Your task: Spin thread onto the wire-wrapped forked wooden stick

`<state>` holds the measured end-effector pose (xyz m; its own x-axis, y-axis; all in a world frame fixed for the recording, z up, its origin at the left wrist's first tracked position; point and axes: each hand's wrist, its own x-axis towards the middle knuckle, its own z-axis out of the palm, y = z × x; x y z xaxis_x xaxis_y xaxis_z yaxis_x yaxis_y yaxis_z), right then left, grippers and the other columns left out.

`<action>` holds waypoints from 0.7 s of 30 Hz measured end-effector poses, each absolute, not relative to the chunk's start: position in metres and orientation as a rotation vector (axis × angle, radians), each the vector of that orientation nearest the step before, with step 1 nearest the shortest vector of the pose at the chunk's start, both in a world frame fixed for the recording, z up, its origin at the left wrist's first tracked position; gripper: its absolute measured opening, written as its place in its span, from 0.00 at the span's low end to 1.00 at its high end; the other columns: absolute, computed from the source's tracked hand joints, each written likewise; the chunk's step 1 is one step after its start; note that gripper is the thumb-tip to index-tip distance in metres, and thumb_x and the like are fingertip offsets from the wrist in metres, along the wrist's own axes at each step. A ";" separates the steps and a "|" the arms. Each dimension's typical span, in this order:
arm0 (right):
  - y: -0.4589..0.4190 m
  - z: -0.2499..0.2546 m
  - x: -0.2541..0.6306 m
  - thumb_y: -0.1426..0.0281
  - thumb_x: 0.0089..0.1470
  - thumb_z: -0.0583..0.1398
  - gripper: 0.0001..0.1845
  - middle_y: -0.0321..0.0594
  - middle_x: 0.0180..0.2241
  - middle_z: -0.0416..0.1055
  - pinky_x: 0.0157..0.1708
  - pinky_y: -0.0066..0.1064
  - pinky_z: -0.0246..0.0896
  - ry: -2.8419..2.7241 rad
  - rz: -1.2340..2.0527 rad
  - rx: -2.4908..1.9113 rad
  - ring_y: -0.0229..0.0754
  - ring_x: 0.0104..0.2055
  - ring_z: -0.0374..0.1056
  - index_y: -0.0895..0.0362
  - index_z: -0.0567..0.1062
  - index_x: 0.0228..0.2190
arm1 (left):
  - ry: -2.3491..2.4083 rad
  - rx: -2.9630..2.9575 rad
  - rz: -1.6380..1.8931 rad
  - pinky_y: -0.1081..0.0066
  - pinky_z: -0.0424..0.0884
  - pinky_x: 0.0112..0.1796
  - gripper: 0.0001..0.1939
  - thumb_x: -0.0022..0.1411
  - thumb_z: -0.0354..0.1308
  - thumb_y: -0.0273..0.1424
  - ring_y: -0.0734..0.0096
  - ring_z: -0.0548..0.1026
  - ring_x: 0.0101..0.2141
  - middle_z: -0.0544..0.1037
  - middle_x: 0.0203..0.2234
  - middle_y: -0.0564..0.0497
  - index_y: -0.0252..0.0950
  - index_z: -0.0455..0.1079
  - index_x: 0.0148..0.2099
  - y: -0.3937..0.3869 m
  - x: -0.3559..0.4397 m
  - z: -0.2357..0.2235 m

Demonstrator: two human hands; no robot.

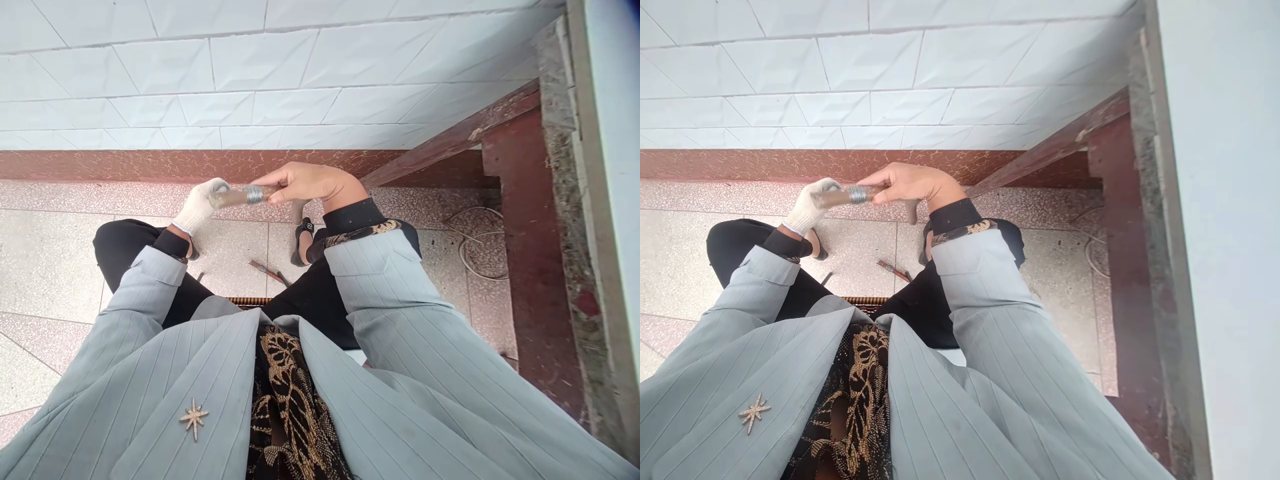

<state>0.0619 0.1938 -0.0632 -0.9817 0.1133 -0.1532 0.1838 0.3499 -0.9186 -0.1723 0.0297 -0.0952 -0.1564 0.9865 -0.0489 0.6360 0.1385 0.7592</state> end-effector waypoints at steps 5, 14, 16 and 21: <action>0.187 -0.062 0.063 0.60 0.55 0.73 0.23 0.36 0.31 0.74 0.34 0.30 0.64 2.466 -2.326 0.755 0.37 0.31 0.64 0.55 0.82 0.50 | 1.688 1.607 0.757 0.68 0.66 0.36 0.10 0.71 0.49 0.32 0.71 0.68 0.30 0.70 0.26 0.53 0.37 0.71 0.40 0.028 -0.159 -0.103; 0.192 -0.090 0.042 0.67 0.61 0.66 0.21 0.42 0.38 0.79 0.38 0.36 0.67 2.725 -1.458 1.418 0.45 0.38 0.73 0.56 0.83 0.55 | 1.593 2.043 0.391 0.67 0.69 0.43 0.13 0.73 0.49 0.31 0.67 0.77 0.37 0.82 0.37 0.50 0.37 0.76 0.47 0.021 -0.147 -0.106; 0.191 -0.091 0.041 0.71 0.59 0.66 0.22 0.45 0.44 0.81 0.45 0.39 0.67 2.751 -0.986 1.312 0.51 0.46 0.76 0.57 0.84 0.55 | 1.663 2.084 0.356 0.67 0.69 0.42 0.14 0.73 0.50 0.32 0.65 0.78 0.38 0.82 0.37 0.50 0.38 0.77 0.47 0.020 -0.150 -0.103; 0.186 -0.087 0.042 0.73 0.59 0.65 0.24 0.45 0.47 0.83 0.45 0.38 0.65 2.606 -0.671 0.911 0.51 0.47 0.76 0.55 0.85 0.56 | 1.886 2.031 0.339 0.66 0.70 0.42 0.13 0.74 0.51 0.32 0.62 0.80 0.39 0.83 0.38 0.49 0.39 0.78 0.48 0.023 -0.165 -0.095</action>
<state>0.0422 0.1857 -0.0867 -0.7541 0.5056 -0.4192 0.6451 0.6899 -0.3284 -0.1649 0.0226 -0.0952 0.0865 0.9945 -0.0595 0.9114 -0.0548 0.4078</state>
